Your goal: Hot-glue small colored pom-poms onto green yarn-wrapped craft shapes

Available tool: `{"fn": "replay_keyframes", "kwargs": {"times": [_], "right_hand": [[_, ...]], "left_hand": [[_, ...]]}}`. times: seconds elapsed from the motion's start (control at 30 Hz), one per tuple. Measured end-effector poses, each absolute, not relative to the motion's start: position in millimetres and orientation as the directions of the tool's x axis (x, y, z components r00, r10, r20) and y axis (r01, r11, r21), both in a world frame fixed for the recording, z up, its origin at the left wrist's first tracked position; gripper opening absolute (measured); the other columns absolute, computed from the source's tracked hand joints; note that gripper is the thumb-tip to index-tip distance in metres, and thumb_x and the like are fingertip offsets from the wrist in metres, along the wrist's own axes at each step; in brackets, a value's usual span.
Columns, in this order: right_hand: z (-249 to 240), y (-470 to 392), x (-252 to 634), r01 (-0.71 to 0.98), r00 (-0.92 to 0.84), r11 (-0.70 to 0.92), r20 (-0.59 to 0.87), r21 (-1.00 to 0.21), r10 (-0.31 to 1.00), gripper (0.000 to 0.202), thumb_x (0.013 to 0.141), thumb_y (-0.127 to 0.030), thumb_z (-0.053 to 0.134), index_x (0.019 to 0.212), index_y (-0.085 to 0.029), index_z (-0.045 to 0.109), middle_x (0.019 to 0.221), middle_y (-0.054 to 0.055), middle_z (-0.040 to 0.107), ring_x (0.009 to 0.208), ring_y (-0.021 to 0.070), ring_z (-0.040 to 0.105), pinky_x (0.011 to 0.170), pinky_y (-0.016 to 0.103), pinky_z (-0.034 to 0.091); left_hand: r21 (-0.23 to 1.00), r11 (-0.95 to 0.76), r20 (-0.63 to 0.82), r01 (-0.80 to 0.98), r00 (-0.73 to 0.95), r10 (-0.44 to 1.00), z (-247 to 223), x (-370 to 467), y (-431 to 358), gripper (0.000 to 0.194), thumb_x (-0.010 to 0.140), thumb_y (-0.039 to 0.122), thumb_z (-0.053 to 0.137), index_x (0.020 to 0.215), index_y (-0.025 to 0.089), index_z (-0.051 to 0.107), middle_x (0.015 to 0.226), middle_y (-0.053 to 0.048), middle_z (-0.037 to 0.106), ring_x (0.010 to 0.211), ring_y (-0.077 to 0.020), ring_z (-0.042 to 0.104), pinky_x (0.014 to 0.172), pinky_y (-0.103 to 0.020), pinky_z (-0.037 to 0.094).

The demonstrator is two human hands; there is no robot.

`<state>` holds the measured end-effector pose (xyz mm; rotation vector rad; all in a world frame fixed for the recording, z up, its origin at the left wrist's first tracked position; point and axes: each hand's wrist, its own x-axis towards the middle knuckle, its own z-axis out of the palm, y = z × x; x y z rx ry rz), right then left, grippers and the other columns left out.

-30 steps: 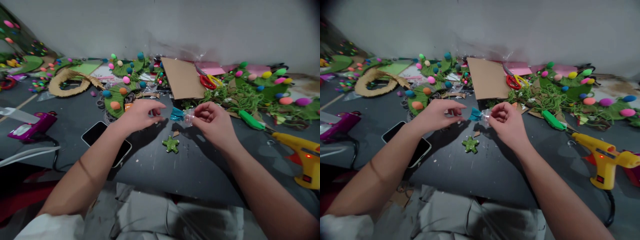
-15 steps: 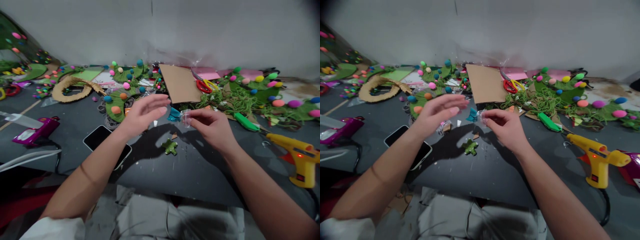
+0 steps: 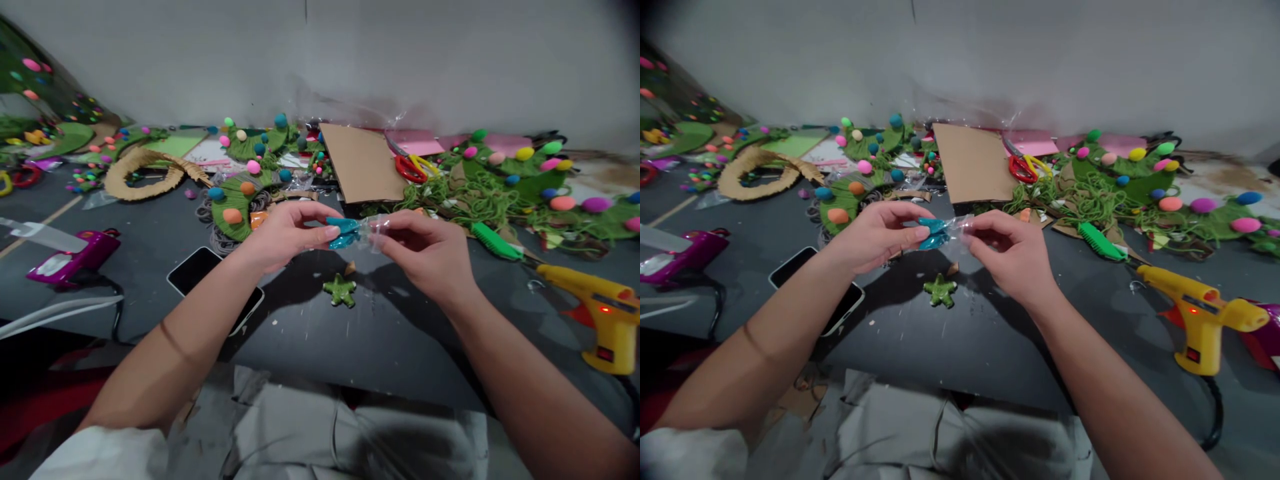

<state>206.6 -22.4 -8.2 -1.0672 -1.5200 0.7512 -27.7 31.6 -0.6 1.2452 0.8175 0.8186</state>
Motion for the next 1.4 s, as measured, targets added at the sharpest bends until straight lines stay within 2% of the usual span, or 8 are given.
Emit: {"fn": "replay_keyframes", "kwargs": {"times": [0.2, 0.33, 0.43, 0.5, 0.63, 1.1, 1.27, 1.4], "right_hand": [[-9.0, -18.8, 211.5, 0.275, -0.006, 0.418, 0.434, -0.866, 0.901, 0.009, 0.084, -0.019, 0.081, 0.091, -0.025, 0.082, 0.094, 0.003, 0.081, 0.084, 0.0192, 0.074, 0.079, 0.035, 0.063], [-9.1, -18.6, 212.3, 0.129, -0.076, 0.315, 0.307, -0.94, 0.949, 0.01, 0.092, -0.034, 0.077, 0.096, -0.027, 0.082, 0.109, 0.005, 0.08, 0.098, 0.0219, 0.076, 0.09, 0.039, 0.065], [-12.8, -18.3, 209.7, 0.094, -0.14, 0.295, 0.281, -0.951, 0.95, 0.023, 0.083, -0.041, 0.087, 0.099, -0.026, 0.081, 0.121, 0.007, 0.074, 0.111, 0.0241, 0.072, 0.094, 0.039, 0.065], [-16.4, -17.7, 207.6, 0.121, -0.136, 0.332, 0.316, -0.935, 0.939, 0.029, 0.075, -0.037, 0.093, 0.098, -0.025, 0.079, 0.116, 0.006, 0.072, 0.105, 0.0219, 0.072, 0.089, 0.036, 0.066], [-21.2, -17.5, 205.1, 0.223, -0.105, 0.408, 0.394, -0.886, 0.913, 0.012, 0.085, -0.032, 0.085, 0.09, -0.025, 0.077, 0.103, 0.005, 0.07, 0.093, 0.0184, 0.07, 0.078, 0.032, 0.063], [-29.6, -17.7, 191.7, 0.229, 0.0, 0.538, 0.553, -0.811, 0.833, 0.021, 0.089, -0.032, 0.08, 0.078, -0.025, 0.064, 0.091, 0.004, 0.066, 0.089, 0.0195, 0.065, 0.081, 0.036, 0.056], [-21.5, -17.3, 202.4, 0.225, -0.102, 0.498, 0.488, -0.838, 0.867, 0.022, 0.088, -0.036, 0.081, 0.08, -0.024, 0.064, 0.098, 0.005, 0.069, 0.097, 0.0213, 0.066, 0.084, 0.036, 0.056], [-15.4, -17.6, 209.9, 0.211, -0.228, 0.438, 0.392, -0.874, 0.891, 0.02, 0.09, -0.041, 0.079, 0.086, -0.025, 0.068, 0.105, 0.006, 0.068, 0.101, 0.0212, 0.066, 0.085, 0.034, 0.057]], "left_hand": [[0.983, 0.096, -0.019, -0.159, 0.429, 0.903, -4.5, -23.0, 33.9, 0.029, 0.069, 0.028, 0.096, 0.093, 0.019, 0.081, 0.084, -0.001, 0.077, 0.07, -0.0093, 0.069, 0.067, -0.021, 0.06], [0.988, 0.008, 0.049, -0.157, 0.35, 0.936, -7.2, -22.4, 34.8, 0.028, 0.074, 0.029, 0.094, 0.096, 0.018, 0.081, 0.092, -0.002, 0.078, 0.079, -0.0098, 0.071, 0.074, -0.02, 0.061], [0.985, 0.055, -0.001, -0.161, 0.314, 0.95, -7.9, -21.0, 33.9, 0.03, 0.076, 0.033, 0.093, 0.098, 0.018, 0.079, 0.095, -0.003, 0.078, 0.083, -0.0134, 0.073, 0.078, -0.027, 0.066], [0.983, 0.096, -0.041, -0.158, 0.319, 0.947, -8.8, -19.4, 32.9, 0.031, 0.076, 0.034, 0.093, 0.097, 0.018, 0.077, 0.092, -0.003, 0.077, 0.081, -0.0145, 0.074, 0.075, -0.028, 0.067], [0.983, 0.123, -0.066, -0.134, 0.37, 0.927, -11.6, -16.4, 31.0, 0.034, 0.075, 0.037, 0.093, 0.097, 0.017, 0.075, 0.089, -0.003, 0.079, 0.081, -0.0155, 0.076, 0.076, -0.028, 0.066], [0.993, 0.091, -0.037, -0.075, 0.533, 0.845, -8.6, -14.4, 19.5, 0.033, 0.075, 0.035, 0.094, 0.092, 0.015, 0.075, 0.079, -0.004, 0.079, 0.067, -0.0131, 0.075, 0.067, -0.023, 0.064], [0.995, 0.008, 0.024, -0.095, 0.334, 0.942, -12.0, -22.0, 32.6, 0.035, 0.073, 0.037, 0.094, 0.096, 0.017, 0.076, 0.085, -0.004, 0.08, 0.074, -0.016, 0.077, 0.07, -0.028, 0.066], [0.997, -0.036, 0.056, -0.065, 0.337, 0.94, -10.9, -27.3, 38.0, 0.033, 0.075, 0.037, 0.093, 0.097, 0.018, 0.078, 0.089, -0.004, 0.081, 0.076, -0.0169, 0.077, 0.069, -0.029, 0.066]]}}
